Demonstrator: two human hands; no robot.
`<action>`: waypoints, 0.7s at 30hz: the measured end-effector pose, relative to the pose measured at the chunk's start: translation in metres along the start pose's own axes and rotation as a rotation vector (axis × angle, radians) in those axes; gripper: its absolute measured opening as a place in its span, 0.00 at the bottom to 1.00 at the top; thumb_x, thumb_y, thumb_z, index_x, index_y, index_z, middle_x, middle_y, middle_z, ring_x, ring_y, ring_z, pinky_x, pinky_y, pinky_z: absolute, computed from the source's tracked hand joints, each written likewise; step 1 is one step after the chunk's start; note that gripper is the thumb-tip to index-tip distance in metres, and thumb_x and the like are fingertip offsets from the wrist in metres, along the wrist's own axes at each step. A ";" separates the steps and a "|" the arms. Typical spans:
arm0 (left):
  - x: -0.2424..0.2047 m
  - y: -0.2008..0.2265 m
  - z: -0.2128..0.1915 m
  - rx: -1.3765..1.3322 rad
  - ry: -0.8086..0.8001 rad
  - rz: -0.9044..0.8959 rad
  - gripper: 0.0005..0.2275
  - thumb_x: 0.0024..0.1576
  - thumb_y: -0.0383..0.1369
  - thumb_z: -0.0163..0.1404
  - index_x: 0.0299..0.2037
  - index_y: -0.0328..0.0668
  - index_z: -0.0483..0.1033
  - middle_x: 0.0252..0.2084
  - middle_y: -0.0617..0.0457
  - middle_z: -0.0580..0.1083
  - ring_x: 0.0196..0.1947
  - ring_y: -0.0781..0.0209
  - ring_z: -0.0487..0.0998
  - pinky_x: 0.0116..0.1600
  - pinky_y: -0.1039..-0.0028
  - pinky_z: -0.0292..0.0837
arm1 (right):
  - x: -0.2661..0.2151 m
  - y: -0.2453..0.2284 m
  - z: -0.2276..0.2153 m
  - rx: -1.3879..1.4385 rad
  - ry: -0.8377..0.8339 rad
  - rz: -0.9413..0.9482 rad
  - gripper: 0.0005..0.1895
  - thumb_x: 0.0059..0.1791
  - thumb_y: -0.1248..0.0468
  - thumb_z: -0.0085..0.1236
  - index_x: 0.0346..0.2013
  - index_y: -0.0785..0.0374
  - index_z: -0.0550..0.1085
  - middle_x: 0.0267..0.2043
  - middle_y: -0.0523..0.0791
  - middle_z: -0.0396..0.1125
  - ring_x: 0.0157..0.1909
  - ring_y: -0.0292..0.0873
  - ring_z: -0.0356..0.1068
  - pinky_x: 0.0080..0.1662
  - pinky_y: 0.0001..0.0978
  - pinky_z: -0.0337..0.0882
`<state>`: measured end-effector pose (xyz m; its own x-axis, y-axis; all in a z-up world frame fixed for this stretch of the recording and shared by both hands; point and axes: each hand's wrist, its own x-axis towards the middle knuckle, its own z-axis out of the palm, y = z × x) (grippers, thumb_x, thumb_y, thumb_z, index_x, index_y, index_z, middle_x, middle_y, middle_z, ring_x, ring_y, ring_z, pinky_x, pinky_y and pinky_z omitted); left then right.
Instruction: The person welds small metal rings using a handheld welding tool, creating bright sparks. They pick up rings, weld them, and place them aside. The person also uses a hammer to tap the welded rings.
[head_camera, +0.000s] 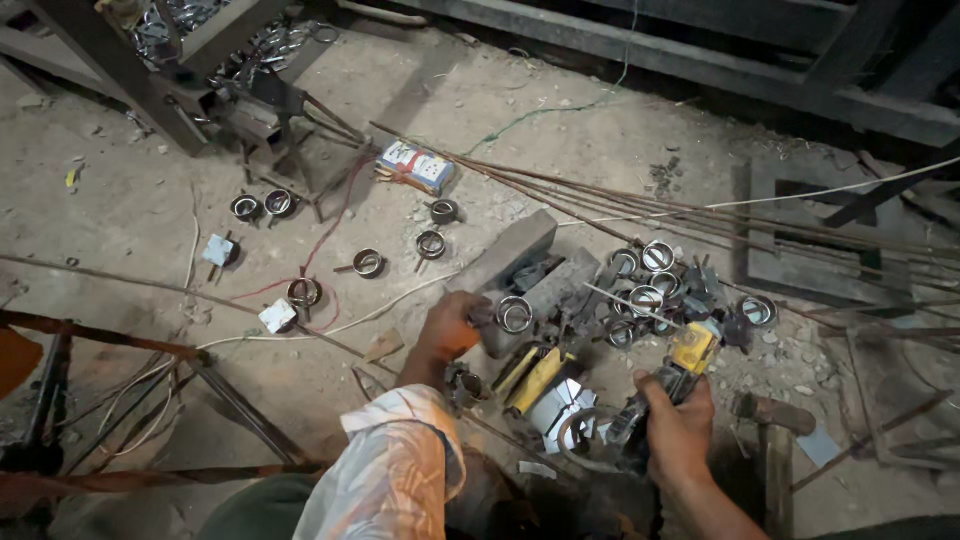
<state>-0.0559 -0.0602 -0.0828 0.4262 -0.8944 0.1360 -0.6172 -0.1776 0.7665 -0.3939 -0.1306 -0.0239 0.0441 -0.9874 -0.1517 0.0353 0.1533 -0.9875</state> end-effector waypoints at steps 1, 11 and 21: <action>0.000 -0.001 0.002 0.018 0.017 0.036 0.17 0.43 0.26 0.54 0.43 0.50 0.84 0.43 0.50 0.81 0.46 0.50 0.83 0.51 0.66 0.79 | 0.000 0.001 -0.001 -0.002 -0.008 -0.004 0.17 0.45 0.68 0.64 0.46 0.63 0.68 0.36 0.41 0.68 0.35 0.35 0.67 0.38 0.30 0.68; 0.011 -0.013 0.021 0.165 0.045 0.008 0.07 0.49 0.31 0.54 0.35 0.51 0.84 0.40 0.50 0.80 0.44 0.46 0.80 0.47 0.59 0.76 | 0.005 0.007 -0.004 -0.008 -0.032 -0.022 0.17 0.45 0.69 0.65 0.45 0.62 0.68 0.34 0.40 0.67 0.34 0.35 0.66 0.37 0.30 0.67; 0.009 -0.014 0.023 0.105 0.003 -0.068 0.08 0.50 0.30 0.59 0.39 0.52 0.84 0.41 0.50 0.80 0.45 0.49 0.80 0.50 0.63 0.75 | 0.001 0.004 -0.003 -0.041 -0.051 -0.021 0.18 0.44 0.68 0.66 0.44 0.64 0.68 0.32 0.41 0.66 0.31 0.36 0.65 0.35 0.31 0.66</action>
<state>-0.0591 -0.0756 -0.1065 0.4715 -0.8775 0.0880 -0.6527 -0.2801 0.7040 -0.3970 -0.1314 -0.0287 0.0950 -0.9870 -0.1294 -0.0040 0.1296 -0.9916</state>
